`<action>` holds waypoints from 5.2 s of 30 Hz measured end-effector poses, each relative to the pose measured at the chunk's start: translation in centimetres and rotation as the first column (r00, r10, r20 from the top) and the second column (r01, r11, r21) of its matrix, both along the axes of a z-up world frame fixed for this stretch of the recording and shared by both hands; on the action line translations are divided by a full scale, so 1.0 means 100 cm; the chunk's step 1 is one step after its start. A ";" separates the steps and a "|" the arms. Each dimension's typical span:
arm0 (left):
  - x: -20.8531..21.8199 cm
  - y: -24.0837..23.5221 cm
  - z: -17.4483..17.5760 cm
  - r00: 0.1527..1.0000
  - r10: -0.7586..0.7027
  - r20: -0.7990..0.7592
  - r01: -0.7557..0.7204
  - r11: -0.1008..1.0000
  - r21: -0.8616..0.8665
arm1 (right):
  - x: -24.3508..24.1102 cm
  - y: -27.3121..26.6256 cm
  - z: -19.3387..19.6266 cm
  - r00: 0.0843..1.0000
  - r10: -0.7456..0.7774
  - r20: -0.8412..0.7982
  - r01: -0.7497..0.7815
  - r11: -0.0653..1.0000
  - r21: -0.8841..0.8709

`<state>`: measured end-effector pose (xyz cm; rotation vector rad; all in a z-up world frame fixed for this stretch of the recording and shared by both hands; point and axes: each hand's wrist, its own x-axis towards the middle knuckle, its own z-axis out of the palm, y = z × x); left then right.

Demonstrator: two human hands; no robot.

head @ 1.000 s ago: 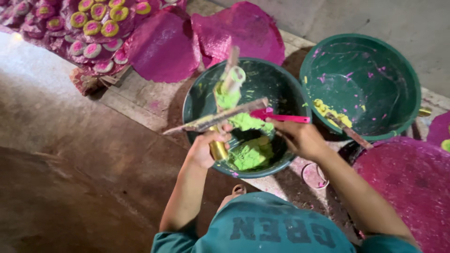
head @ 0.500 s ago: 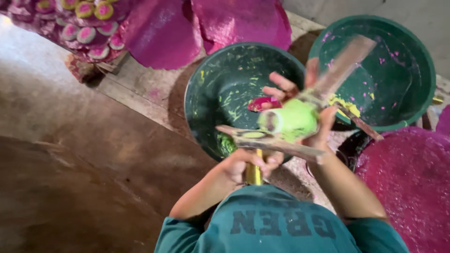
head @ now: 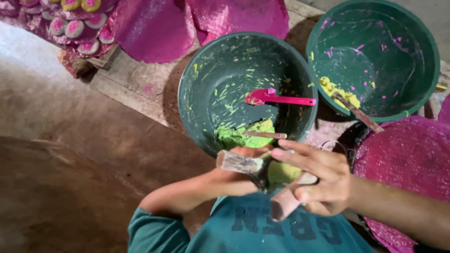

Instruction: The person scoops green and yellow dough from bowls, loads it into a handheld press, and presses out ring-shaped items onto a pink tray. The person repeatedly refills the press and arranges the formed rings on the tray.

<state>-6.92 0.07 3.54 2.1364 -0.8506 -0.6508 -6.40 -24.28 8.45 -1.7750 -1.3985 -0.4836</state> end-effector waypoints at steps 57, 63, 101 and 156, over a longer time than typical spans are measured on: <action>-0.124 -0.318 -0.156 0.846 0.259 0.466 -0.073 0.922 -0.380 | -0.237 -0.391 -0.123 0.343 0.198 -0.918 0.658 0.647 0.385; -0.086 -0.306 -0.148 0.841 0.503 -0.199 -0.541 0.768 -0.343 | -0.230 -0.381 -0.114 0.380 0.178 -0.908 0.657 0.639 0.400; -0.002 -0.392 -0.128 0.554 -0.777 -0.299 -0.721 -0.269 -0.638 | -0.158 -0.404 -0.081 -0.260 -0.587 -0.766 -0.106 0.806 -0.582; -0.068 -0.347 -0.137 0.963 0.161 0.217 -0.113 0.969 -0.219 | -0.273 -0.405 -0.121 0.016 0.024 -1.000 0.772 0.635 0.027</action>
